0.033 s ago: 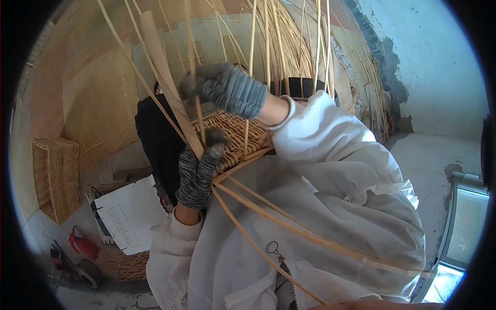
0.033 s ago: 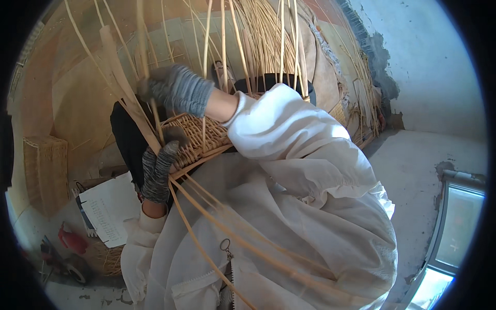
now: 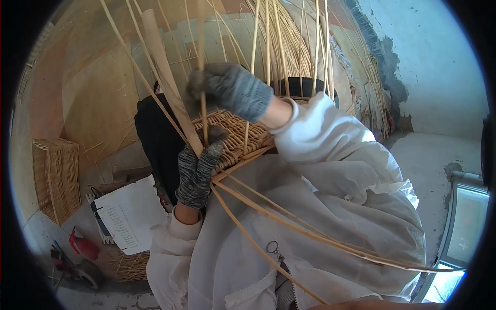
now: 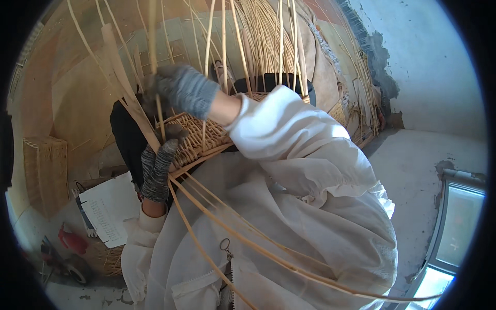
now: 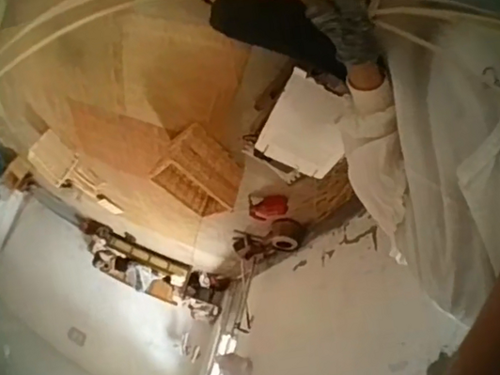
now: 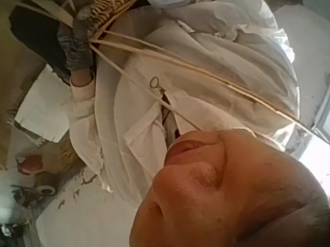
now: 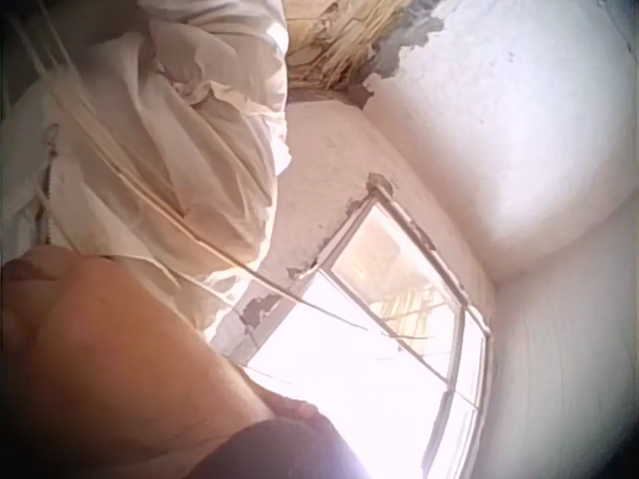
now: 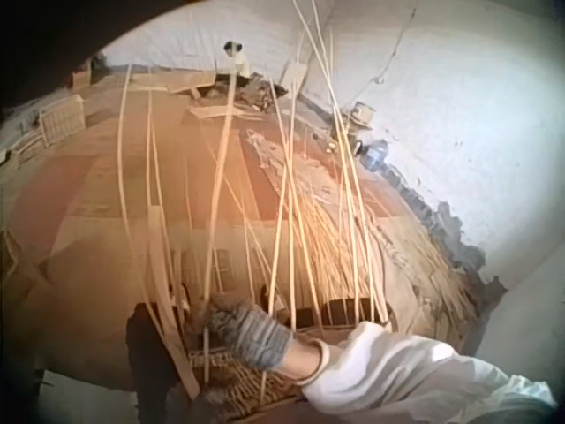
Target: The person weaves a basket using thin wooden strips, interlacing them through a vertical frame held between their legs. They manipulate the strips by hand, pulling and tucking them to form the basket's body.
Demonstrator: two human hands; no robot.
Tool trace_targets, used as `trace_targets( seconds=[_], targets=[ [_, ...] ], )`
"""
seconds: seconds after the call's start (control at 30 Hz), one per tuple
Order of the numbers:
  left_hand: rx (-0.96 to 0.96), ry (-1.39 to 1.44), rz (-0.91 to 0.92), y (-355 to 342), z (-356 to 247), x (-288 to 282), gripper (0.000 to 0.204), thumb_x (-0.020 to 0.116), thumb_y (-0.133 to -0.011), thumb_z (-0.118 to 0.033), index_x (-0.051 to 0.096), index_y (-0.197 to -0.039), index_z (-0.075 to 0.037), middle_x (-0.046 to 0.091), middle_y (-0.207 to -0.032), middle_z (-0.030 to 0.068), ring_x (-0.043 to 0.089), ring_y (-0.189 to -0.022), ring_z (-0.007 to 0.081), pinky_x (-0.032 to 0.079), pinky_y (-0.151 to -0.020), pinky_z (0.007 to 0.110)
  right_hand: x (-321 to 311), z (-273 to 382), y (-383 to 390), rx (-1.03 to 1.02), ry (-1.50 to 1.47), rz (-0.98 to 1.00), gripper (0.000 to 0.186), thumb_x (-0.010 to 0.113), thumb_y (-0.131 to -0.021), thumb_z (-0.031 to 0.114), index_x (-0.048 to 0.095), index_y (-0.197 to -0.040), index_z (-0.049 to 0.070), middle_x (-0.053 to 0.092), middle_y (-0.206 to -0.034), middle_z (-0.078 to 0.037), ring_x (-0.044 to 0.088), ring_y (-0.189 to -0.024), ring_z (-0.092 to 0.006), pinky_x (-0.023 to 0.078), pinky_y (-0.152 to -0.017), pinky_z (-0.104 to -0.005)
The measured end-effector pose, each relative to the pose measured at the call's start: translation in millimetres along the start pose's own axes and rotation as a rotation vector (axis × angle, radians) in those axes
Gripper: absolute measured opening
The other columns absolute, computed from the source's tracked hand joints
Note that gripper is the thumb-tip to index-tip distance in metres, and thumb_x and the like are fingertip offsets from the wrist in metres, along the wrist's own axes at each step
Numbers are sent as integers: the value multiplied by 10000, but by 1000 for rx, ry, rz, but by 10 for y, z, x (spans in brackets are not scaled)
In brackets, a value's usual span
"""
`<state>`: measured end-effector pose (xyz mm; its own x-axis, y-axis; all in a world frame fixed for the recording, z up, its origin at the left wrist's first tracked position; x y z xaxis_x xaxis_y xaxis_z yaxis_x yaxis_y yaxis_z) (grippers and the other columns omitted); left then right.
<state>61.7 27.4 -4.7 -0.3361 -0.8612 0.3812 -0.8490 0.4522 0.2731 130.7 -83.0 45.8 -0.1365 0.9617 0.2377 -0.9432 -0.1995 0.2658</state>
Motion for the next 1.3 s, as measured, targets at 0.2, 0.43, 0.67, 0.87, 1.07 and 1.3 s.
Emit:
trace_targets(
  seconds=[0.2, 0.43, 0.67, 0.87, 1.07, 1.3],
  targets=[
    [-6, 95, 28, -1, 20, -7, 246, 613, -835, -142, 580, -1020, 18, 634, -873, 73, 596, -792, 115, 491, -689, 245, -218, -111, 1172, -347, -408, -97, 335, 452, -935, 353, 404, -728, 93, 424, -639, -28, 449, -577, -150, 441, -559, -306],
    [-91, 42, 56, -12, 144, -26, 201, 591, -864, -170, 596, -945, 15, 620, -789, 60, 593, -742, 121, 488, -703, 245, 48, -120, 1577, -679, 298, 104, 213, 562, -883, 217, 537, -940, 13, 571, -897, -191, 579, -786, -284, 489, -720, -421],
    [-76, -2, 51, 28, 88, -97, 194, 611, -854, -182, 601, -930, -3, 611, -785, 43, 574, -737, 100, 475, -698, 237, 8, -239, 1392, -308, 326, 78, 297, 690, -771, 252, 643, -917, -2, 602, -1012, -232, 596, -969, -340, 489, -822, -388],
    [23, -55, -2, 12, 49, -117, 205, 652, -829, -178, 611, -931, -5, 613, -779, 31, 570, -710, 79, 472, -655, 215, 64, 277, 774, -413, 315, 965, 197, 554, -874, 162, 648, -901, -9, 647, -951, -167, 632, -919, -274, 504, -813, -349],
    [83, 18, -113, 67, 15, -157, 209, 695, -797, -193, 636, -859, -2, 609, -683, 15, 563, -623, 72, 465, -574, 207, 574, 216, 960, -499, 963, 865, 300, 570, -819, 115, 563, -1103, 21, 610, -990, -165, 608, -919, -265, 508, -775, -355],
    [-64, -115, 29, 76, 118, -195, 373, 677, -809, -201, 571, -1061, 53, 593, -746, 39, 565, -661, 107, 478, -631, 251, 678, -120, 1576, -358, 1236, 654, 384, 471, -875, 134, 450, -1250, 54, 588, -1054, -160, 614, -904, -260, 523, -750, -339]
  ],
)
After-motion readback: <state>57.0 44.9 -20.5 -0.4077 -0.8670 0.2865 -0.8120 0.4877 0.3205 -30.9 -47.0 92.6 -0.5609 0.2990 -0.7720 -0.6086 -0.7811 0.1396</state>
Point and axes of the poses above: each hand's wrist, its own y-axis away from the middle knuckle, its own x-axis out of the palm, z = x × y, the point moved 7 cm from there along -y, towards the middle knuckle
